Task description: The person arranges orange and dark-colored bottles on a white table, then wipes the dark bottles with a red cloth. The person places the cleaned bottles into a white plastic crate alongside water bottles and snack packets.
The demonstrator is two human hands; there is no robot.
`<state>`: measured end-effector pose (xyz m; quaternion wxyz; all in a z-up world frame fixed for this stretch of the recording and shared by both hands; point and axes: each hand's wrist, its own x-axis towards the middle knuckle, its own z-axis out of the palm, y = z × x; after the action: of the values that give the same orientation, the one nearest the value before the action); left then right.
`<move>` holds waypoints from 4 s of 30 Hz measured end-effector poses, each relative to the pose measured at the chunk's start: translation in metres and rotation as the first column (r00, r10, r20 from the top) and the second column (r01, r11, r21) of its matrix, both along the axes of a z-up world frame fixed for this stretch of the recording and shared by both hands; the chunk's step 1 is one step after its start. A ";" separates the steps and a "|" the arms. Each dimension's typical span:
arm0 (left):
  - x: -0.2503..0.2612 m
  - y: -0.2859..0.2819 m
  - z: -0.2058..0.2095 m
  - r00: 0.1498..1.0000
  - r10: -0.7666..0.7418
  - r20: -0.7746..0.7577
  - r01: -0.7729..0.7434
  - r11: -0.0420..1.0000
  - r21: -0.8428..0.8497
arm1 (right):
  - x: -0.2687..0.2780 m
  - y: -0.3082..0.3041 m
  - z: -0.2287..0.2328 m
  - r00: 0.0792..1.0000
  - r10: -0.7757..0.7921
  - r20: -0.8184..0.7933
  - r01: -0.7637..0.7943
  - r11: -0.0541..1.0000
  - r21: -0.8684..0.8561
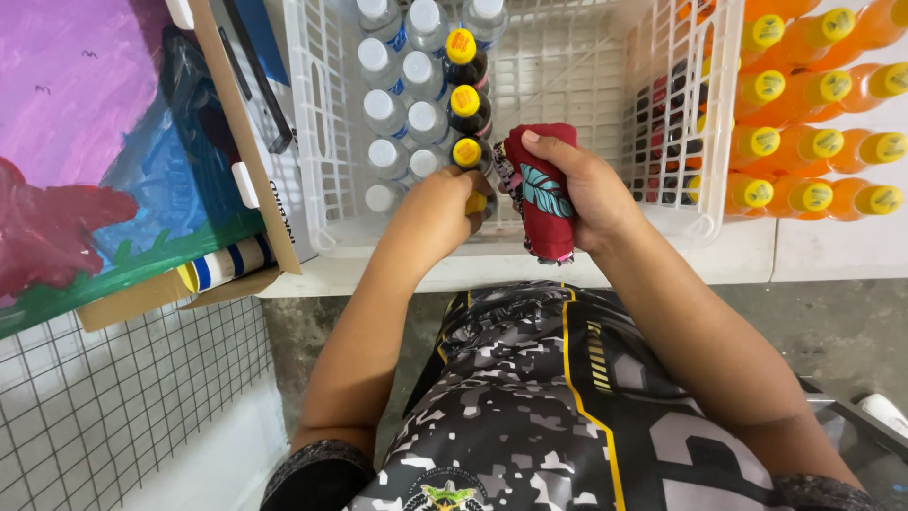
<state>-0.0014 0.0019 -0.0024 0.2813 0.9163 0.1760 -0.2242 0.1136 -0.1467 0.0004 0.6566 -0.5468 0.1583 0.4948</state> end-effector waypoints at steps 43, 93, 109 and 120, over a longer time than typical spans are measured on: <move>0.003 -0.005 0.023 0.999 0.014 -0.040 -0.012 0.999 0.044 | 0.000 0.000 -0.007 0.999 0.014 0.031 -0.014 1.000 0.000; 0.176 0.101 -0.101 0.844 0.025 0.537 -0.257 0.895 0.363 | 0.004 -0.008 -0.013 1.000 0.003 0.018 -0.005 0.994 0.109; 0.175 0.116 -0.131 0.847 0.050 0.529 -0.295 0.872 0.391 | 0.004 -0.008 -0.006 0.999 0.034 -0.023 -0.032 0.995 0.092; 0.174 0.106 -0.130 0.903 0.017 0.429 -0.246 0.841 0.483 | 0.004 -0.007 -0.002 1.000 0.023 -0.004 -0.023 0.994 0.111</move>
<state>0.1730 0.1080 -0.1326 0.0652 0.9694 0.2317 0.0491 0.1172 -0.1540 -0.0017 0.6796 -0.5102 0.1260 0.5118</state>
